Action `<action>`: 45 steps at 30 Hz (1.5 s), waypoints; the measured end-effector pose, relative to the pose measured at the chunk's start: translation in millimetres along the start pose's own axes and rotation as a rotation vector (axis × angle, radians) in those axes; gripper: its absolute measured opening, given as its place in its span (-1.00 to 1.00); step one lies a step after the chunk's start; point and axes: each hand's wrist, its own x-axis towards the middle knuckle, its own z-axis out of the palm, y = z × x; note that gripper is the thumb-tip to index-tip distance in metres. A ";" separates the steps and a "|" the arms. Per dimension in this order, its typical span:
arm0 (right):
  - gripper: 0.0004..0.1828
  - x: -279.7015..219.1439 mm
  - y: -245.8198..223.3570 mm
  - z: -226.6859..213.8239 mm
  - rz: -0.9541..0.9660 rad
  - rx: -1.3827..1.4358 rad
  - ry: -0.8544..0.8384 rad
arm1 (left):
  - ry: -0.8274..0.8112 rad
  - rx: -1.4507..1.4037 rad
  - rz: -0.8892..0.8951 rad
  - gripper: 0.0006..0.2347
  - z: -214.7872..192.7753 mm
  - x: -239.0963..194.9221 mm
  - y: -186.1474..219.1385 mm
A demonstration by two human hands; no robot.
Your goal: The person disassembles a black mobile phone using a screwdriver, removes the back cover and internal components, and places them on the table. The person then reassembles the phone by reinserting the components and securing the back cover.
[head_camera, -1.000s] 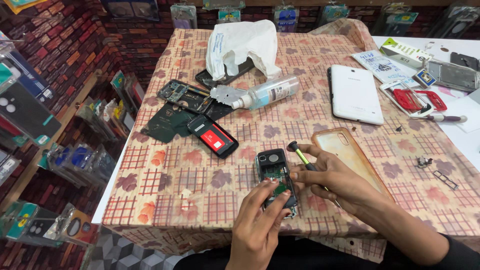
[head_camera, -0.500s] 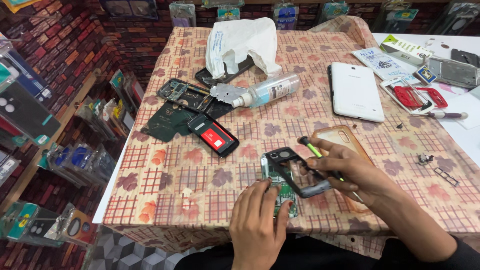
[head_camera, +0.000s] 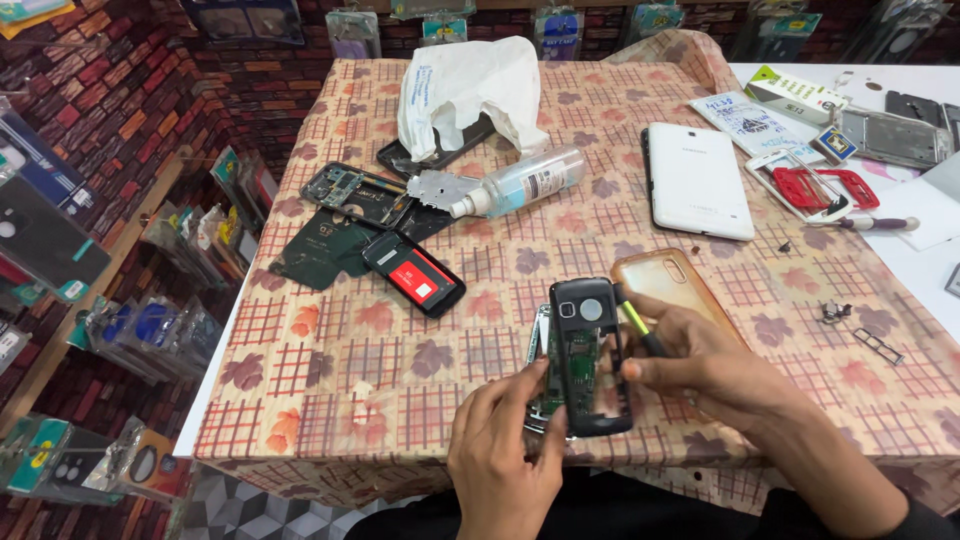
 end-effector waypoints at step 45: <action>-0.64 -55.5 -15.8 -80.9 -0.413 -0.478 0.706 | -0.035 0.166 0.090 -0.73 6.2 0.6 -4.0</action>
